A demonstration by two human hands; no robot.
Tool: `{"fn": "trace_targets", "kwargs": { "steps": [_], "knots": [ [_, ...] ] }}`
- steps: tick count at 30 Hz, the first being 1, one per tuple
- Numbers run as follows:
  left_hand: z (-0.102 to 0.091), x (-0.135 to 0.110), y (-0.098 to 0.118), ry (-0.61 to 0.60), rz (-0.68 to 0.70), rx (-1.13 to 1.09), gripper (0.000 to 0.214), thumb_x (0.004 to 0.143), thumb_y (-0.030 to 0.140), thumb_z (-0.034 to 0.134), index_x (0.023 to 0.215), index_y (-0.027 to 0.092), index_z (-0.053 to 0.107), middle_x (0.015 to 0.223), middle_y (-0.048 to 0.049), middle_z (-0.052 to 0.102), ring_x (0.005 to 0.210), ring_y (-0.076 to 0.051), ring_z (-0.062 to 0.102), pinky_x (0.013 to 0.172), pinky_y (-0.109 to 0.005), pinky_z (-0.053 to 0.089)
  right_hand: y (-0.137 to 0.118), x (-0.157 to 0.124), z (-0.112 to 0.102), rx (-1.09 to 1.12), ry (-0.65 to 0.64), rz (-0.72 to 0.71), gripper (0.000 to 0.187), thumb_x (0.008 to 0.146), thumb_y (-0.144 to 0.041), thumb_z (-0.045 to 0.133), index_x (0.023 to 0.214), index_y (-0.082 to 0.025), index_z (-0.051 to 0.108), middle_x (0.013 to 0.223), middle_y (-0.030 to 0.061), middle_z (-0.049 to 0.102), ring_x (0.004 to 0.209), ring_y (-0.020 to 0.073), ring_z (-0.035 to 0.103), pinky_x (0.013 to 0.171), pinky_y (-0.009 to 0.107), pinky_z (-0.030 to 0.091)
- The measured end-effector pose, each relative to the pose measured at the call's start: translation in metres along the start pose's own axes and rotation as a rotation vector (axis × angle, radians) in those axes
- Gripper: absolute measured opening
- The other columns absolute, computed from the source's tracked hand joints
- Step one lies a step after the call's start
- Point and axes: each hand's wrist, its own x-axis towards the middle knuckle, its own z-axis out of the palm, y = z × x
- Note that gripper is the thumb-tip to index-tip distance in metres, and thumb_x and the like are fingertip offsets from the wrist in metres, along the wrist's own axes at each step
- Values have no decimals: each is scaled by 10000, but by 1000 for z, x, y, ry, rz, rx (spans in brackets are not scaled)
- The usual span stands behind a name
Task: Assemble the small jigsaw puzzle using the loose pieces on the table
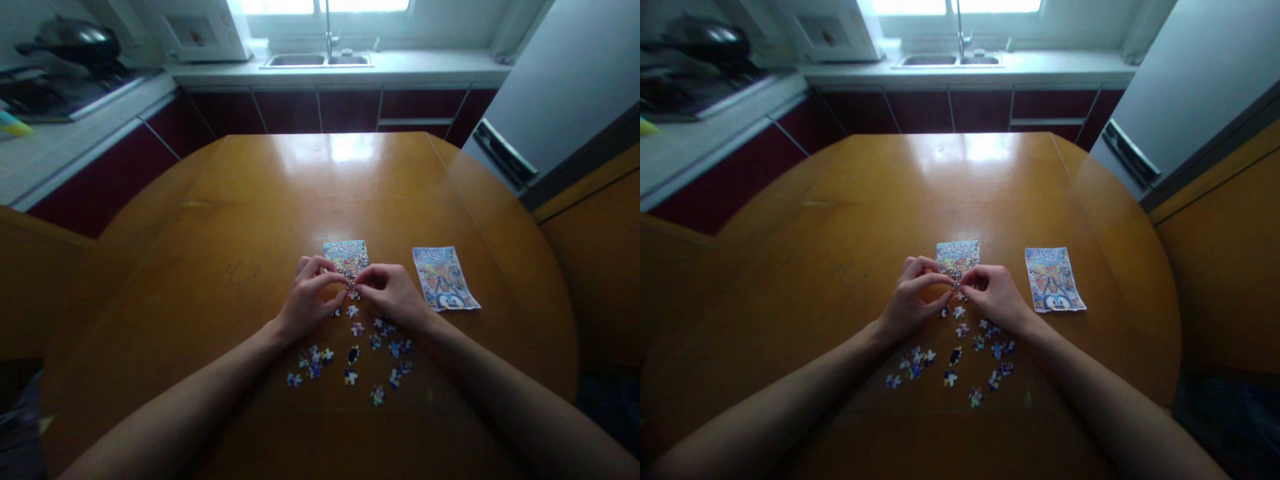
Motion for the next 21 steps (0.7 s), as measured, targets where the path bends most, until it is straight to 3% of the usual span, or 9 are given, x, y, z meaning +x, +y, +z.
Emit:
{"fn": "trace_targets", "kwargs": {
  "steps": [9, 21],
  "knots": [
    [0, 2, -8, 31, -296, 86, 88, 827, 278, 751, 910, 248, 742, 964, -38, 567, 974, -218, 514, 890, -411, 464, 17, 6, -5, -143, 260, -49, 182, 899, -314, 588, 852, -183, 706, 776, 46, 705, 659, 162, 588, 617, 308, 451],
    [2, -2, -12, -13, -283, 118, 141, 831, 266, 745, 971, 254, 750, 998, -54, 554, 981, -228, 495, 893, -447, 478, 26, 10, -6, -157, 284, -69, 181, 901, -312, 574, 860, -187, 698, 824, 60, 715, 710, 183, 617, 659, 322, 474]
  ]
}}
